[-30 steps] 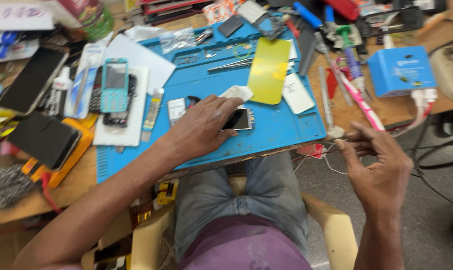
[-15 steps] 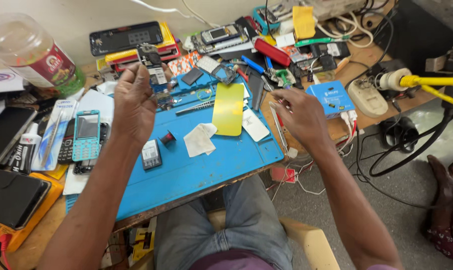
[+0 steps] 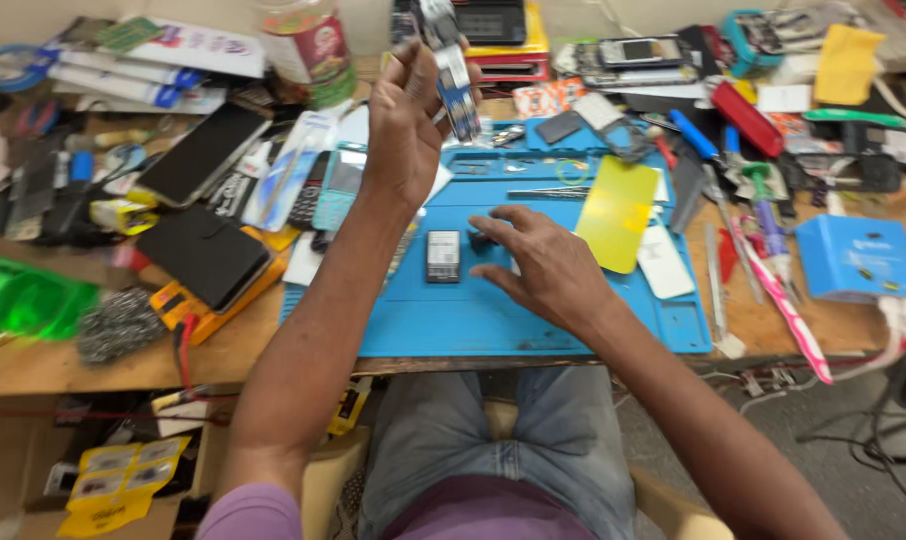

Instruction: The person uses a soldering iron and tweezers to work on a small blue circuit board, then handles a phone battery and a disassembled phone casing. The person appears to be performing a repair or assembly task on mobile phone components.

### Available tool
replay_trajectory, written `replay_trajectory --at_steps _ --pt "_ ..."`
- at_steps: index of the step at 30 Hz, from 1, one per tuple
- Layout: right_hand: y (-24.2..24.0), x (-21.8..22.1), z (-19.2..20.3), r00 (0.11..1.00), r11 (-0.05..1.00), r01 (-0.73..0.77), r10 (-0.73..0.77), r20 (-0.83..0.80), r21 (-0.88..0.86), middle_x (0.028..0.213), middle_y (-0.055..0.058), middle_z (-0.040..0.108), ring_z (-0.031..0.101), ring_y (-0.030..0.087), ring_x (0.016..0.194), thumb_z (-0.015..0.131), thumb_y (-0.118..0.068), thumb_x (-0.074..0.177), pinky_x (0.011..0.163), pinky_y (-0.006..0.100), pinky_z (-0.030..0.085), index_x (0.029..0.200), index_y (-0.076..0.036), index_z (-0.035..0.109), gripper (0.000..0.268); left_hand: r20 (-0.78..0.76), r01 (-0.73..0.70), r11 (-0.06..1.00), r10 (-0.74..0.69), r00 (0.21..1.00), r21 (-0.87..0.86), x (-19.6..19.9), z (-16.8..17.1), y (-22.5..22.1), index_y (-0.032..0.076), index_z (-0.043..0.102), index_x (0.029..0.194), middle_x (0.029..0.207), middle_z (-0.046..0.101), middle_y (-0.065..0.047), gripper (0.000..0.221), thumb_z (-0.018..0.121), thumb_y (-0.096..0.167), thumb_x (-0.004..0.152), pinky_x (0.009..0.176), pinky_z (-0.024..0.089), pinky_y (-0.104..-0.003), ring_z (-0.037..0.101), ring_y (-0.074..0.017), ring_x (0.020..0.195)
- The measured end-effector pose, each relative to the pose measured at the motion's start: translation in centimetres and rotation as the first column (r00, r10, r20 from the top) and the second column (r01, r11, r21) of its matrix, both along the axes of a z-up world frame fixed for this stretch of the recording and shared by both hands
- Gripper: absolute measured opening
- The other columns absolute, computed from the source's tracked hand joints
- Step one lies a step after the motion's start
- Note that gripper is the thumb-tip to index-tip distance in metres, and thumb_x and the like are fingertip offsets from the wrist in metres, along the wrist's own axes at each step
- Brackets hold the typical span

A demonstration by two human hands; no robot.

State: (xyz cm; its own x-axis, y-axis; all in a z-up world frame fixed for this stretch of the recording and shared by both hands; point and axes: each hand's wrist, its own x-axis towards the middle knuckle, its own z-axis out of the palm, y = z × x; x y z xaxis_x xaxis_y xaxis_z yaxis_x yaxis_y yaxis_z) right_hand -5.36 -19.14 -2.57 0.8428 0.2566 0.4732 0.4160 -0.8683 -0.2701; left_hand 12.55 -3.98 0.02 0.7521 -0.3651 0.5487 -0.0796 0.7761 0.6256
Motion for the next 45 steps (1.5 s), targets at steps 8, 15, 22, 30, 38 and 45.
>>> replay_trajectory --at_steps 8,15,22,30,38,45 --pt "1.9 3.2 0.8 0.997 0.994 -0.037 0.044 0.063 -0.104 0.132 0.012 0.067 0.063 0.035 0.115 0.076 -0.027 0.084 0.102 0.049 0.050 0.131 -0.010 0.066 0.051 0.048 -0.038 0.988 0.045 0.998 -0.151 3.0 -0.1 4.0 -0.002 0.059 0.130 0.117 0.073 -0.019 0.038 0.060 0.031 0.112 0.089 0.062 -0.037 0.073 -0.0232 0.099" --pt "4.9 3.0 -0.6 0.992 0.996 -0.077 0.071 -0.103 -0.054 0.111 0.014 0.064 0.059 0.034 0.106 0.089 -0.029 0.066 0.089 0.049 0.048 0.134 -0.007 0.060 0.077 -0.168 0.082 0.987 -0.106 0.980 -0.141 0.8 0.5 2.8 -0.002 0.055 0.137 0.124 0.070 -0.015 0.045 0.047 0.033 0.110 0.085 0.061 -0.034 0.073 -0.0204 0.101" --pt "-1.3 2.2 0.6 0.929 0.237 0.065 0.340 -0.146 0.969 0.106 0.011 0.076 0.074 0.017 0.089 0.069 -0.009 0.095 0.081 0.032 0.062 0.131 0.001 0.068 0.037 -0.222 0.227 0.950 -0.274 0.936 -0.217 0.2 -2.0 0.1 0.000 0.059 0.130 0.108 0.070 -0.014 0.047 0.039 0.040 0.116 0.069 0.058 -0.031 0.068 -0.0191 0.086" --pt "-8.0 0.8 -0.1 0.973 -0.120 -0.025 0.226 0.051 0.992 0.107 0.011 0.075 0.073 0.015 0.088 0.068 -0.003 0.099 0.074 0.027 0.061 0.129 0.006 0.066 0.031 -0.373 0.359 0.933 -0.347 0.861 -0.040 -3.8 -4.1 -3.5 0.001 0.059 0.128 0.103 0.069 -0.010 0.050 0.032 0.041 0.115 0.066 0.057 -0.027 0.066 -0.0155 0.081" --pt "-7.2 1.4 2.6 0.981 0.099 -0.112 0.172 0.094 0.989 0.105 0.011 0.074 0.071 0.014 0.087 0.070 0.004 0.100 0.079 0.026 0.062 0.137 0.005 0.067 0.038 -0.347 0.351 0.932 -0.300 0.888 0.093 -5.5 -4.7 -4.8 0.007 0.058 0.132 0.102 0.070 -0.009 0.047 0.032 0.041 0.112 0.064 0.058 -0.026 0.068 -0.0148 0.082" --pt "-6.0 0.8 5.8 0.993 0.421 -0.108 0.087 0.078 0.901 0.113 0.006 0.071 0.073 0.014 0.099 0.071 0.005 0.091 0.085 0.028 0.064 0.139 0.000 0.059 0.050 -0.306 0.348 0.935 -0.312 0.899 0.070 -5.5 -5.0 -4.6 0.008 0.056 0.134 0.107 0.068 -0.010 0.044 0.033 0.040 0.116 0.071 0.059 -0.030 0.069 -0.0150 0.089"
